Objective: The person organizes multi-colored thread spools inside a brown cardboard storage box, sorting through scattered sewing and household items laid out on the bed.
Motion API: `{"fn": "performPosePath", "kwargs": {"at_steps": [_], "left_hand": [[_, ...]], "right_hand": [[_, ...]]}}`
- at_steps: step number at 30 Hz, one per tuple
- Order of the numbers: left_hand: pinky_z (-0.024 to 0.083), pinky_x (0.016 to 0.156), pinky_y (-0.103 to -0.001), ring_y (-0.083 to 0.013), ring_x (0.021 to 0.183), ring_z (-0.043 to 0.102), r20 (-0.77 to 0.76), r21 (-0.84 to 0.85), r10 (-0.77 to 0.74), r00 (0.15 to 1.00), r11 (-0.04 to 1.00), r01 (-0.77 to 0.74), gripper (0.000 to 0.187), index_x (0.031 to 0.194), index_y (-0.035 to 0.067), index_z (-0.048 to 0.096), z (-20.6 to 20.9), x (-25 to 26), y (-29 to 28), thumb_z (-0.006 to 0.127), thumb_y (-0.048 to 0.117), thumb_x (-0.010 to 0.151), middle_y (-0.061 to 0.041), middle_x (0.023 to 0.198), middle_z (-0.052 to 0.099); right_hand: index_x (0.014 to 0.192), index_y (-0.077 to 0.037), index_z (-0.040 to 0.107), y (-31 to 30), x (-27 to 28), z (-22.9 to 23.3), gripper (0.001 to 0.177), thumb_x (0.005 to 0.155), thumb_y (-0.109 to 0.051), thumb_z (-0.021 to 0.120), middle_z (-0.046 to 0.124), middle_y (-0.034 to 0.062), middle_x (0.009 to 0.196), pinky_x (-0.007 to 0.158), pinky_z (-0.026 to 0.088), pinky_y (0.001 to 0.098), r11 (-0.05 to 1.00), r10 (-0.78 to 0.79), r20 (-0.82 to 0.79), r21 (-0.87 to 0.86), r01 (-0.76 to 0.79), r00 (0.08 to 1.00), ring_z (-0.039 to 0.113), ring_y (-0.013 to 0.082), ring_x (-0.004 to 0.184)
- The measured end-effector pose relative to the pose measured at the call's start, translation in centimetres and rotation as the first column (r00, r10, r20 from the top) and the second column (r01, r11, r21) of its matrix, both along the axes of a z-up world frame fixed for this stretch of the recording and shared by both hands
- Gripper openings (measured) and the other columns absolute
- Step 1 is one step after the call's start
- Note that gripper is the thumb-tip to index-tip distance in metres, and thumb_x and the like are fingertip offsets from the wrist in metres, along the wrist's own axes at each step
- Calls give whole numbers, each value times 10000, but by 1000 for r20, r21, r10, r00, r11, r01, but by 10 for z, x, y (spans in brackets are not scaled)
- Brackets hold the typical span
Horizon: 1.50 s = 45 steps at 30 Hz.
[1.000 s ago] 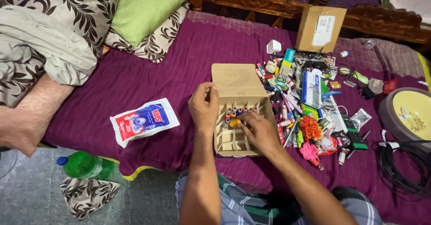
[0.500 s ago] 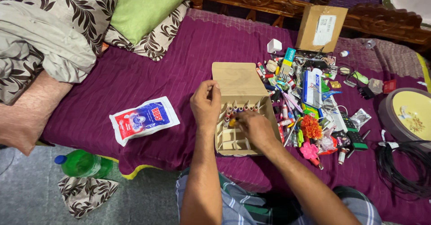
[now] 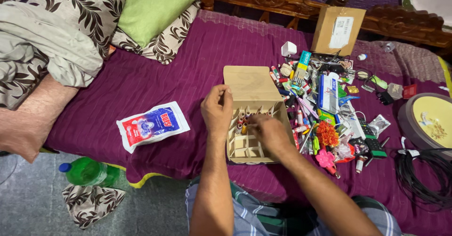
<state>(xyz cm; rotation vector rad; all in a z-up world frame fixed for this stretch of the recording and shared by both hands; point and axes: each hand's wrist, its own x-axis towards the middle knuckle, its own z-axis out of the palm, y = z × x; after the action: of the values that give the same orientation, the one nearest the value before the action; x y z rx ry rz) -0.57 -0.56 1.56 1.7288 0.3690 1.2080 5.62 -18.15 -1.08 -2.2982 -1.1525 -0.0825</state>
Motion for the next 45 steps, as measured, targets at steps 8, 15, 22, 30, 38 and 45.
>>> {"fn": "performPosePath", "kwargs": {"at_steps": [8,15,22,30,38,45], "left_hand": [[570,722,-390,-245,820,742,-280,178,-85,956,974,139,116,1026,86,724,3,-8,-5,669,136,937,-89,940,752],[436,890,-469,-281,1035,628,-549,520,88,831,814,257,138,938,113,758,-13,6,-33,646,123,858,-67,983,727],[416,898,-481,-277,1045,633,-623,617,230,748,732,289,207,953,136,771,-40,22,-38,601,102,840,-64,993,732],[415,903,-451,-260,1005,649,-576,670,291,764,703,237,166,927,149,762,-42,19,-41,609,140,864,-57,972,719],[410,861,-449,-260,990,664,-581,666,273,767,701,255,189,948,160,744,-40,19,-36,595,136,834,-67,930,721],[418,857,-448,-265,979,676,-583,638,248,774,730,247,151,917,146,727,-30,14,-36,600,130,836,-79,920,733]], "right_hand": [[1100,-61,740,-71,21,30,211,906,-143,739,747,70,967,656,577,284,941,-161,-119,283,188,980,711,154,803],[1097,-14,731,-139,21,16,172,938,-81,723,734,90,1015,664,535,260,900,-205,-43,385,205,978,676,124,762],[1061,-32,744,-147,20,-1,150,917,-59,710,749,60,1011,625,517,238,893,-107,-124,425,150,986,676,111,760],[1059,-33,746,-143,18,1,159,905,-47,709,747,45,966,612,508,237,894,-77,-168,424,143,983,645,98,698],[1065,-34,746,-146,20,-7,168,900,-52,722,751,41,958,603,501,239,898,-89,-191,409,161,978,636,103,683],[1089,-41,734,-146,20,-17,199,893,-69,722,726,44,954,637,531,232,904,-94,-156,401,150,983,692,101,782]]}}
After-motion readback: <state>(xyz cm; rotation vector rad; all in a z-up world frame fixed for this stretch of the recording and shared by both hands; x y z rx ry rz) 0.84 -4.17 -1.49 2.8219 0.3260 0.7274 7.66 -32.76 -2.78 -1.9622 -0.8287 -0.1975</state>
